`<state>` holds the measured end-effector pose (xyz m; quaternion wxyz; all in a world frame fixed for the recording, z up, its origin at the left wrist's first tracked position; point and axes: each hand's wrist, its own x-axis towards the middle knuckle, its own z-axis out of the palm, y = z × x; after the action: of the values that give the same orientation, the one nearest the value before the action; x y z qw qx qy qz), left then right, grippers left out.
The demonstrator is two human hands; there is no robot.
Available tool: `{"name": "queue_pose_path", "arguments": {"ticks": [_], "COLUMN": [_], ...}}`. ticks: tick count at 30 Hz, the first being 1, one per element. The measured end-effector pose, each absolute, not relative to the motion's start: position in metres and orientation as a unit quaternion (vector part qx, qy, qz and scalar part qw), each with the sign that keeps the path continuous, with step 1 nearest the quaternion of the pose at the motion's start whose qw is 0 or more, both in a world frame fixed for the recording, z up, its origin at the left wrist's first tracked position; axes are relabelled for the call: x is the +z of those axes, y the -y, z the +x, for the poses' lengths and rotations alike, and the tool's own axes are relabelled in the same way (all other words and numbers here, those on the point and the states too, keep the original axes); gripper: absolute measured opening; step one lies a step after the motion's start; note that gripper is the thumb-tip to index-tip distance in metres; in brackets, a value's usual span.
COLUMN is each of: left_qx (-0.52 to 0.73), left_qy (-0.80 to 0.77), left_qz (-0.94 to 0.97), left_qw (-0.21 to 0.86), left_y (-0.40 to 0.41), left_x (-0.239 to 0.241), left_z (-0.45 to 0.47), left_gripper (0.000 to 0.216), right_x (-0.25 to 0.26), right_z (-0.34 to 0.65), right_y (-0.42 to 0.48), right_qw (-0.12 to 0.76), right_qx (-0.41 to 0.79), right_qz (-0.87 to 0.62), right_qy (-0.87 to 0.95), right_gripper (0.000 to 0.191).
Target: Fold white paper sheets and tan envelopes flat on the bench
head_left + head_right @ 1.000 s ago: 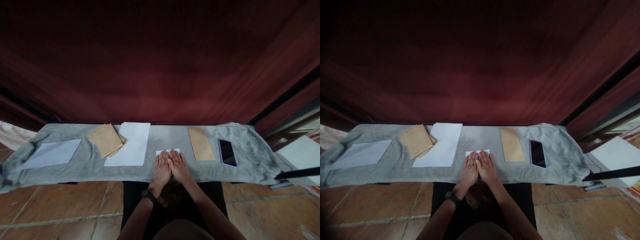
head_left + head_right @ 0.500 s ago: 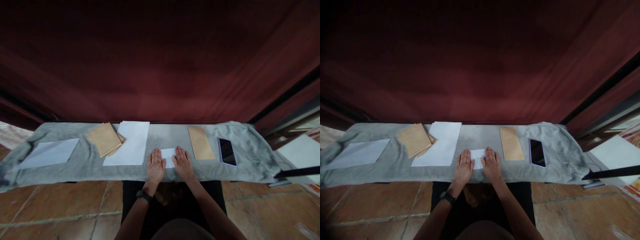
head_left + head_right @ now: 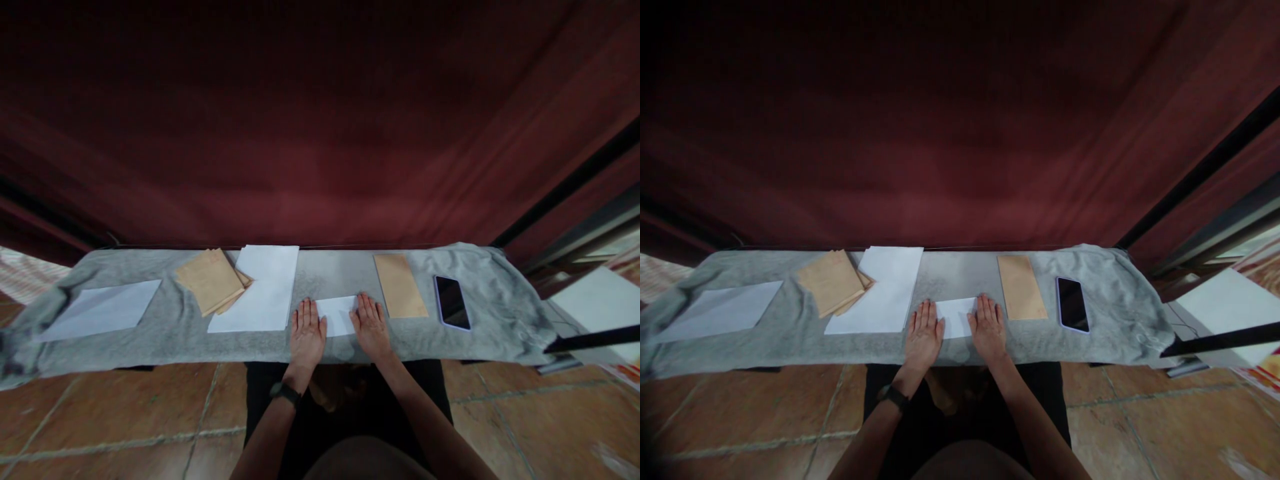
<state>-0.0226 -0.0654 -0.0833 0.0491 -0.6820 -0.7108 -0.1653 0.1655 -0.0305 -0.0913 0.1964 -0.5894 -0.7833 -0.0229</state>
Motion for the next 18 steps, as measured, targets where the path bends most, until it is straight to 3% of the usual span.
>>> {"name": "queue_pose_path", "arguments": {"ticks": [8, 18], "left_qx": [-0.14, -0.14], "left_qy": [0.624, 0.638], "left_qz": [-0.768, -0.755], "left_qw": [0.034, 0.05], "left_y": [0.082, 0.089], "left_x": [-0.082, -0.084], "left_z": [0.008, -0.019], "left_gripper": [0.056, 0.06], "right_x": [-0.088, -0.095], "right_z": [0.143, 0.171], "right_y": [0.051, 0.046], "right_qw": [0.184, 0.205], "right_qx": [0.029, -0.037], "right_qz": [-0.503, -0.539], "right_qy": [0.844, 0.816], "right_gripper": [0.051, 0.055]}}
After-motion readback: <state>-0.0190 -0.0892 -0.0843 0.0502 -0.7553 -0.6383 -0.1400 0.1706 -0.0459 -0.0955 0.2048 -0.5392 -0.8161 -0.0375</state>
